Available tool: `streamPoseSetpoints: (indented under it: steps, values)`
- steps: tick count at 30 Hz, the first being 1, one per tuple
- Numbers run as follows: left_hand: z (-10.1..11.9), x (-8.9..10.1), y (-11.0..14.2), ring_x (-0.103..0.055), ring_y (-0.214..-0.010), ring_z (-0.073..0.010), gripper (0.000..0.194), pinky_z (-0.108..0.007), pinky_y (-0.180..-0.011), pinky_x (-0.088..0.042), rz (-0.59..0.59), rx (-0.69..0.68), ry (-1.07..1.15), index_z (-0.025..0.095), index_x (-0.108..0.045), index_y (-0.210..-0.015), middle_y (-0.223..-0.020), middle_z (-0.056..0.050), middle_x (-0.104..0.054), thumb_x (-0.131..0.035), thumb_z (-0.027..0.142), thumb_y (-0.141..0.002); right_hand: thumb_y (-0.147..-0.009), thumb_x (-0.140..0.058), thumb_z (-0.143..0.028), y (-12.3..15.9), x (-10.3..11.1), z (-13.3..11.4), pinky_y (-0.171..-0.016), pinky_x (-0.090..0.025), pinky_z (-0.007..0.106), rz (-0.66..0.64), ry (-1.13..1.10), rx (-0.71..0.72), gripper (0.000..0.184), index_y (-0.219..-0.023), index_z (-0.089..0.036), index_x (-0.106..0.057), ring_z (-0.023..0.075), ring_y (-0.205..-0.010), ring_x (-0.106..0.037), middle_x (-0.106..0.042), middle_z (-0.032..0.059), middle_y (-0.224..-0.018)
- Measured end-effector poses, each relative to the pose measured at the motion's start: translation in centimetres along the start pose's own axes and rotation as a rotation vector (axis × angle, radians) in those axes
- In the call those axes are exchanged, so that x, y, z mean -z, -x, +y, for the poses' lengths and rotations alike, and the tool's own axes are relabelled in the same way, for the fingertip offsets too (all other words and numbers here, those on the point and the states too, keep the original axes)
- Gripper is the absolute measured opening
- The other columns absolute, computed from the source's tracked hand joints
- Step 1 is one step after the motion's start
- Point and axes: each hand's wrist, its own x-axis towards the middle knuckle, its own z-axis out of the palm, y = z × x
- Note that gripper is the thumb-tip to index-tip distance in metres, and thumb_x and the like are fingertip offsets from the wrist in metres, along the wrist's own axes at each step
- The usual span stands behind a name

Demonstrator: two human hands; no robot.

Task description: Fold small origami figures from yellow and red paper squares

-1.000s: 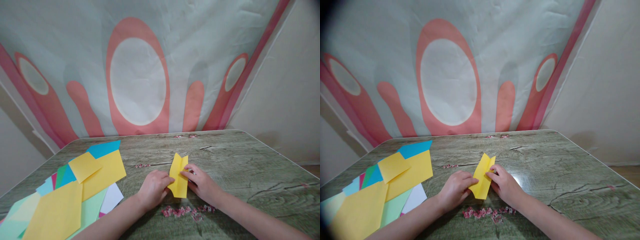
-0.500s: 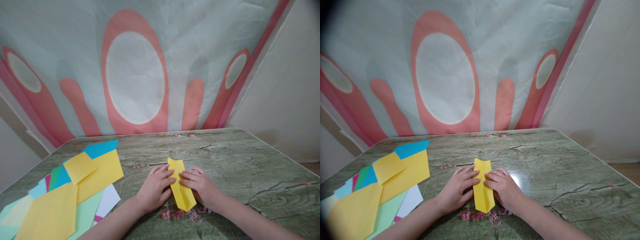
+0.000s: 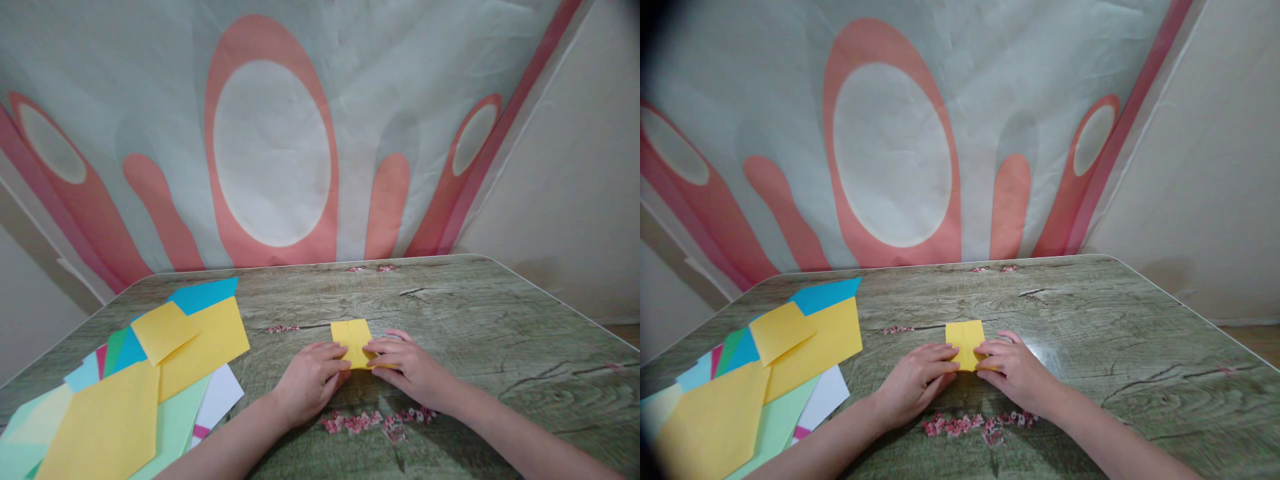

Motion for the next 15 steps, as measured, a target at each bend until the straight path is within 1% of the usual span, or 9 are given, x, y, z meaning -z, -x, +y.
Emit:
streamPoseSetpoints:
  steps: [1, 3, 5, 7, 9, 10, 12, 14, 15]
  values:
    - [0.1, 0.0, -0.1, -0.052, -0.113, -0.018, 0.026, -0.036, -0.1, -0.036, 0.017, 0.012, 0.028, 0.024, -0.062, -0.105, -0.119, -0.003, -0.06, -0.041, 0.024, -0.091, -0.089, -0.049, -0.025, -0.1, 0.0, 0.0, -0.098, -0.026, 0.042, 0.006, -0.016, -0.019, 0.016, -0.094, -0.027, -0.065, 0.0166, -0.099, -0.059, -0.066, 0.0019, -0.105]
    - [0.4, 0.1, -0.2, -0.058, -0.103, -0.0176, 0.025, -0.034, -0.095, -0.04, 0.051, 0.038, 0.087, 0.021, -0.064, -0.096, -0.106, -0.003, -0.066, -0.04, 0.025, -0.091, -0.092, -0.043, -0.027, -0.2, -0.1, -0.2, -0.094, -0.032, 0.04, 0.017, -0.039, -0.063, 0.023, -0.084, -0.022, -0.064, 0.015, -0.085, -0.061, -0.068, 0.0015, -0.087]
    - [0.6, 0.2, -0.4, -0.061, -0.088, -0.016, 0.029, -0.03, -0.086, -0.043, 0.079, 0.069, 0.14, 0.019, -0.064, -0.082, -0.089, -0.003, -0.068, -0.038, 0.025, -0.092, -0.094, -0.038, -0.029, -0.3, -0.4, -0.3, -0.086, -0.037, 0.036, 0.038, -0.048, -0.126, 0.033, -0.071, -0.019, -0.06, 0.0138, -0.071, -0.058, -0.063, 0.0001, -0.068]
    - [0.8, 0.1, -0.6, -0.061, -0.075, -0.0146, 0.036, -0.027, -0.077, -0.044, 0.1, 0.106, 0.174, 0.017, -0.06, -0.069, -0.076, -0.003, -0.065, -0.035, 0.026, -0.093, -0.094, -0.037, -0.031, -0.4, -0.6, -0.5, -0.078, -0.04, 0.032, 0.083, -0.066, -0.189, 0.036, -0.066, -0.018, -0.056, 0.014, -0.067, -0.055, -0.057, 0.0, -0.065]
    - [0.6, -0.2, -0.8, -0.059, -0.072, -0.0151, 0.036, -0.027, -0.072, -0.044, 0.124, 0.162, 0.195, 0.017, -0.058, -0.066, -0.072, -0.003, -0.063, -0.037, 0.029, -0.093, -0.093, -0.039, -0.031, -0.6, -0.7, -0.5, -0.072, -0.041, 0.029, 0.138, -0.11, -0.24, 0.031, -0.069, -0.019, -0.054, 0.0145, -0.072, -0.054, -0.057, 0.0018, -0.074]
    - [0.5, -0.5, -0.9, -0.059, -0.073, -0.0159, 0.031, -0.027, -0.071, -0.045, 0.144, 0.199, 0.213, 0.017, -0.059, -0.072, -0.074, -0.003, -0.063, -0.039, 0.03, -0.092, -0.092, -0.04, -0.031, -0.8, -0.8, -0.5, -0.07, -0.041, 0.027, 0.167, -0.134, -0.262, 0.029, -0.07, -0.018, -0.053, 0.0144, -0.074, -0.054, -0.056, 0.0026, -0.079]
    - [0.1, -1.0, -1.0, -0.06, -0.077, -0.017, 0.018, -0.028, -0.071, -0.046, 0.201, 0.272, 0.282, 0.019, -0.057, -0.096, -0.08, -0.003, -0.064, -0.044, 0.029, -0.089, -0.09, -0.043, -0.029, -1.2, -0.9, -0.2, -0.066, -0.04, 0.025, 0.214, -0.165, -0.303, 0.026, -0.068, -0.018, -0.05, 0.0138, -0.073, -0.053, -0.054, 0.0028, -0.082]
    - [-0.2, -1.3, -1.2, -0.06, -0.082, -0.0168, 0.037, -0.029, -0.074, -0.048, 0.275, 0.312, 0.36, 0.019, -0.041, -0.123, -0.091, -0.004, -0.063, -0.048, 0.026, -0.087, -0.088, -0.046, -0.028, -1.6, -1.1, 0.2, -0.061, -0.038, 0.025, 0.219, -0.164, -0.32, 0.025, -0.065, -0.018, -0.047, 0.0133, -0.068, -0.051, -0.052, 0.001, -0.075]
    - [-0.2, -1.4, -1.2, -0.06, -0.086, -0.0171, 0.046, -0.03, -0.076, -0.048, 0.312, 0.312, 0.363, 0.019, -0.033, -0.129, -0.098, -0.006, -0.061, -0.049, 0.025, -0.086, -0.087, -0.047, -0.028, -1.8, -1.2, 0.4, -0.06, -0.037, 0.025, 0.212, -0.154, -0.317, 0.025, -0.064, -0.019, -0.046, 0.0131, -0.065, -0.05, -0.051, 0.0, -0.071]
